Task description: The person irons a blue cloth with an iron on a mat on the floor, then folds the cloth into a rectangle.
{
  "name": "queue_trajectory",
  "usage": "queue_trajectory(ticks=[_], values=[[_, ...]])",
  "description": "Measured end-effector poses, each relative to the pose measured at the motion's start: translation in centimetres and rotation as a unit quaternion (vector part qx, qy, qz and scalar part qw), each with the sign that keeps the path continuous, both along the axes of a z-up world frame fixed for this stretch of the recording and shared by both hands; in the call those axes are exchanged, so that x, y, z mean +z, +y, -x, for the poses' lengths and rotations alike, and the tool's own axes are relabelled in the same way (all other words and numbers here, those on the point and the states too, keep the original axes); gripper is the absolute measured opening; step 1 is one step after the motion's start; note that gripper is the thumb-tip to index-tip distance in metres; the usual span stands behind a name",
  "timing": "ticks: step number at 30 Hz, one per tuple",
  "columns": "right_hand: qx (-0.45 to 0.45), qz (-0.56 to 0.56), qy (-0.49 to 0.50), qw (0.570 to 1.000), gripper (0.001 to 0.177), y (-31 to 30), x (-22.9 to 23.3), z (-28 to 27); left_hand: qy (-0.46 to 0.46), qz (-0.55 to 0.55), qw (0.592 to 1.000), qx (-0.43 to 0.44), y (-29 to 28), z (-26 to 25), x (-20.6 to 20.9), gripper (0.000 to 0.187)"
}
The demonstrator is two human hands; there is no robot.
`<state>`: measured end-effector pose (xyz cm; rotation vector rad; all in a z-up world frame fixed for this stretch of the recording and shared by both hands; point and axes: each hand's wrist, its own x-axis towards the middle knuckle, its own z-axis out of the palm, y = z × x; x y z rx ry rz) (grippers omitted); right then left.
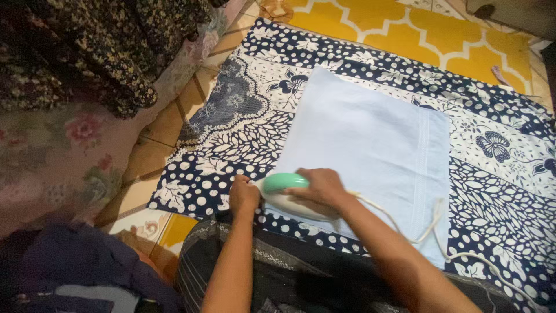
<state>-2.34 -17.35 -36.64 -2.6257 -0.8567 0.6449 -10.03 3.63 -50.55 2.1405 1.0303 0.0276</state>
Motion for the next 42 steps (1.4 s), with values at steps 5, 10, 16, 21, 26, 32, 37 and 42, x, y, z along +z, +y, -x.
queue_trajectory(ticks=[5,10,16,21,26,32,37,42], values=[[0.039,-0.003,-0.014,0.999,0.059,2.0,0.8,-0.6,-0.158,-0.050,0.984,0.068,1.1,0.3,-1.2,0.025],[0.009,0.035,0.020,0.999,0.059,-4.1,1.8,-0.5,-0.216,-0.082,0.972,-0.029,-0.7,0.6,1.9,0.019],[-0.117,0.103,0.071,0.985,0.066,-20.4,0.7,-1.0,-0.140,-0.038,0.964,-0.224,-7.2,-2.3,4.1,0.020],[-0.241,0.201,0.078,0.946,0.074,-36.2,-1.8,-2.9,-0.054,-0.087,0.944,-0.314,-12.5,-4.6,1.5,0.020],[-0.352,0.084,0.098,0.927,0.079,-43.5,-4.6,-5.0,-0.078,-0.269,0.904,-0.322,-11.7,-2.4,1.3,0.057],[-0.282,0.179,0.029,0.942,0.076,-36.2,-4.2,-6.9,0.127,-0.233,0.897,-0.353,-11.1,-3.0,4.1,0.076],[-0.150,0.133,-0.049,0.978,0.073,-22.8,-2.0,-10.3,0.114,-0.230,0.903,-0.344,-11.0,-2.9,4.0,0.079],[-0.051,0.061,-0.092,0.993,0.072,-8.6,-0.6,-13.0,0.051,-0.220,0.918,-0.325,-10.8,-2.6,3.3,0.081]])
